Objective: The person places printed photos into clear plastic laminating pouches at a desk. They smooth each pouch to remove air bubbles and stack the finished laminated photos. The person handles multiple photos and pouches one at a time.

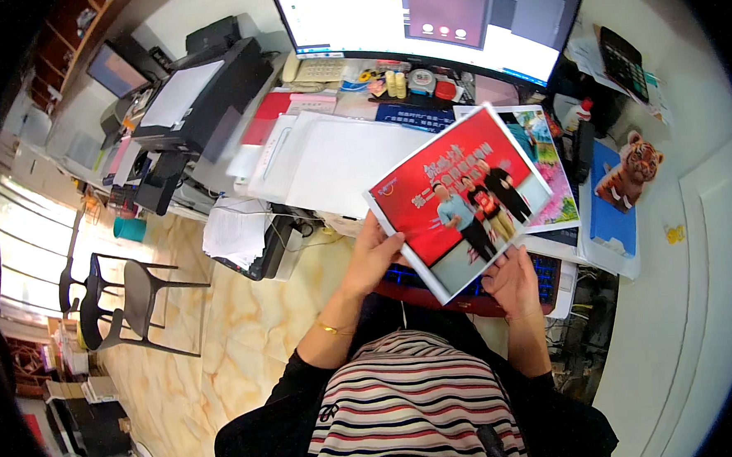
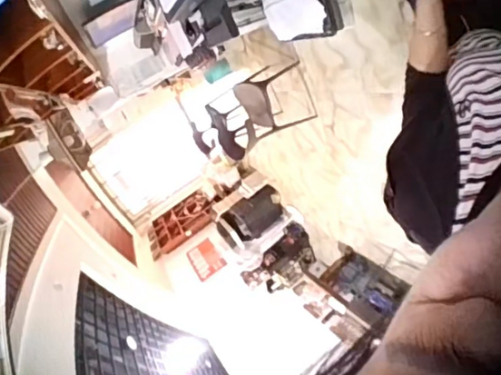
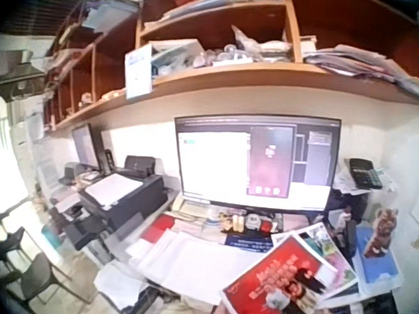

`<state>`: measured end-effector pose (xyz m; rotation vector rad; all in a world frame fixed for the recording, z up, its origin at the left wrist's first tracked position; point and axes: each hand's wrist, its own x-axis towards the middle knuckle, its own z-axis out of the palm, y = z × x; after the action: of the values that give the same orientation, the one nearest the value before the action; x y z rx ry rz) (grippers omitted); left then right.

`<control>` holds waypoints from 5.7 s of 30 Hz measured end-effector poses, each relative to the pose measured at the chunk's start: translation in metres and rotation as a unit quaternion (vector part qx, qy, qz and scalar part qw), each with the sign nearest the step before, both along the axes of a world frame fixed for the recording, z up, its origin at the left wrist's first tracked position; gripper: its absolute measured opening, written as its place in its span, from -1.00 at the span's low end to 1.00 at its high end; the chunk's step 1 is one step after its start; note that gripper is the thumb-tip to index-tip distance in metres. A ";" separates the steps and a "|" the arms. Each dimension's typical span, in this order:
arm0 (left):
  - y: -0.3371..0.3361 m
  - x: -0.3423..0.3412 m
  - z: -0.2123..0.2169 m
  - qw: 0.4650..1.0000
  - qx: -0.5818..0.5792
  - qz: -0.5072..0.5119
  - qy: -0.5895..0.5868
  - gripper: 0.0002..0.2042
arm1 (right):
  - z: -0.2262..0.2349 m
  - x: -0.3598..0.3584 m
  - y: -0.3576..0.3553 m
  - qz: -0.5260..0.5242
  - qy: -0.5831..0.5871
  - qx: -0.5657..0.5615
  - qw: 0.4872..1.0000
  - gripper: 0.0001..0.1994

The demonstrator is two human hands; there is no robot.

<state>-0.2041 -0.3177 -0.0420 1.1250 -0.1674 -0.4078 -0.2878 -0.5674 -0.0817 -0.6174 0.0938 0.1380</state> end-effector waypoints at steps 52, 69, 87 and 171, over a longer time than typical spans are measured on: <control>0.148 0.072 -0.052 0.915 0.228 0.327 -0.071 -0.65 | -0.032 0.188 0.151 0.053 -0.055 -0.383 0.921 -0.56; -0.041 0.078 0.077 0.947 -0.315 -0.061 -0.024 -0.40 | 0.144 0.126 0.048 -0.162 -0.195 -0.304 0.918 -0.37; 0.090 -0.012 -0.083 0.926 -0.241 0.225 0.184 -0.63 | 0.027 0.198 0.093 0.209 -0.153 -0.609 0.750 -0.43; 0.146 -0.053 -0.094 0.936 -0.106 0.236 0.239 -0.64 | 0.038 0.279 0.094 0.457 -0.078 -0.627 0.626 -0.69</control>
<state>-0.2576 -0.1712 -0.1364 0.7900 0.4732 -0.2145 -0.0084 -0.4737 -0.0438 -2.0763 -0.3605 1.0828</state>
